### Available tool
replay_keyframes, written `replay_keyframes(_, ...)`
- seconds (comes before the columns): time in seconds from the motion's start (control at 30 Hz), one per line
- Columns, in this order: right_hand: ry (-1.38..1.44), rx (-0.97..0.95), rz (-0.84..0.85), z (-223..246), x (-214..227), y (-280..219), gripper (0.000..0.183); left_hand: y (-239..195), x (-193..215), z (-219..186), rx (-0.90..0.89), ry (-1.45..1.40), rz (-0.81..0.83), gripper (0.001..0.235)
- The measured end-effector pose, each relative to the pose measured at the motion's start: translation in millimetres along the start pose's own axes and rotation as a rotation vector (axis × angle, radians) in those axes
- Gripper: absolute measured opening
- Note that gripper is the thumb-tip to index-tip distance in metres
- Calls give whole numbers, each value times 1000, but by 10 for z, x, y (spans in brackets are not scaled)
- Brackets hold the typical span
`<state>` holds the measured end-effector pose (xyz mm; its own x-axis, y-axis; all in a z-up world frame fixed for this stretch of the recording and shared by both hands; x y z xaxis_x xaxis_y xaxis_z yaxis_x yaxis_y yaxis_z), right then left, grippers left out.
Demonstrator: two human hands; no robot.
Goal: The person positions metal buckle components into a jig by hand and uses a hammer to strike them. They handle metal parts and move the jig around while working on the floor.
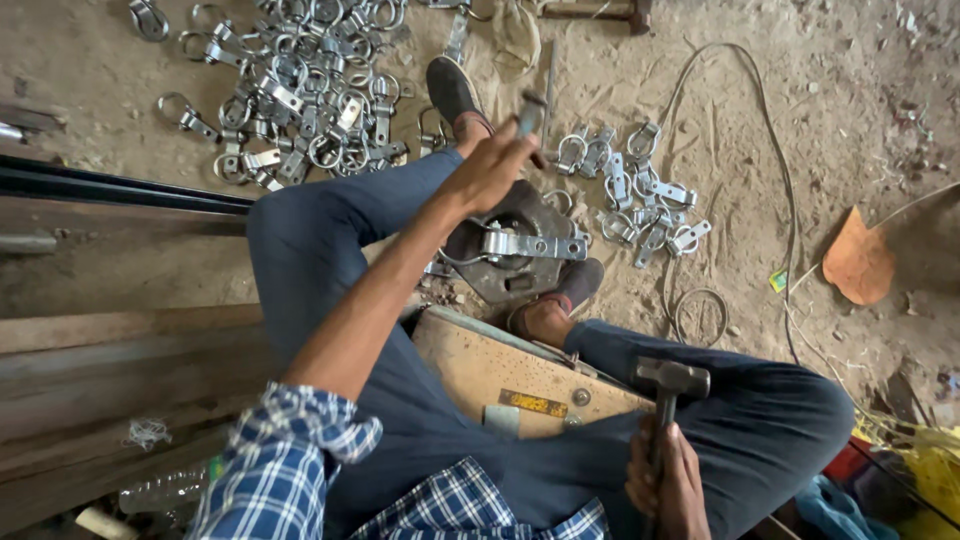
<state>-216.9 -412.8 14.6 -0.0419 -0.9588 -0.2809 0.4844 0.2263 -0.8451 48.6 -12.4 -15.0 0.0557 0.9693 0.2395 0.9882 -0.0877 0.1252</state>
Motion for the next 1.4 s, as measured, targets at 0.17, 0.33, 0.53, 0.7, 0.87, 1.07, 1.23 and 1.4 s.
replay_keyframes(0.17, -14, -24, -74, 28, -25, -36, 40, -667, -35, -854, -70, -44, -126, 47)
replay_keyframes(0.33, -29, -48, -111, -9, 6, -19, 39, -1061, -248, -1436, -193, 29, -295, 31)
replay_keyframes(0.53, 7, -13, -48, -33, 10, 0, 39, -1162, -322, -1451, -172, 69, -410, 22)
replay_keyframes(0.7, -31, -28, -110, -35, -2, -7, 38, -1162, -366, -1331, -94, -11, -412, 20)
replay_keyframes(0.87, -27, -41, -116, -14, -75, -36, 37, -1190, -400, -1371, -153, 77, -433, 19)
replay_keyframes(1.07, -28, -55, -137, 59, -195, -116, 37, -1205, -415, -1330, -135, 64, -425, 20)
replay_keyframes(1.23, -65, -93, -205, 128, -279, -182, 38, -1219, -400, -1323, -157, 77, -443, 20)
replay_keyframes(1.4, -72, -71, -187, 166, -342, -211, 37, -1239, -430, -1194, -77, -4, -432, 21)
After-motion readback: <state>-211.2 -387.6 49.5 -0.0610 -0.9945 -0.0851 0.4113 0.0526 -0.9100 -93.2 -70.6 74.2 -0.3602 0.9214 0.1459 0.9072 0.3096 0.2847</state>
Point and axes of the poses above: each hand's wrist, its own y-axis towards the middle knuckle, its own x-axis out of the back of the hand, z = x × y, the point moved 7 cm from there along y, towards the middle knuckle, and after that the axes turned 11 degrees about -x, right-handed, at the moved point
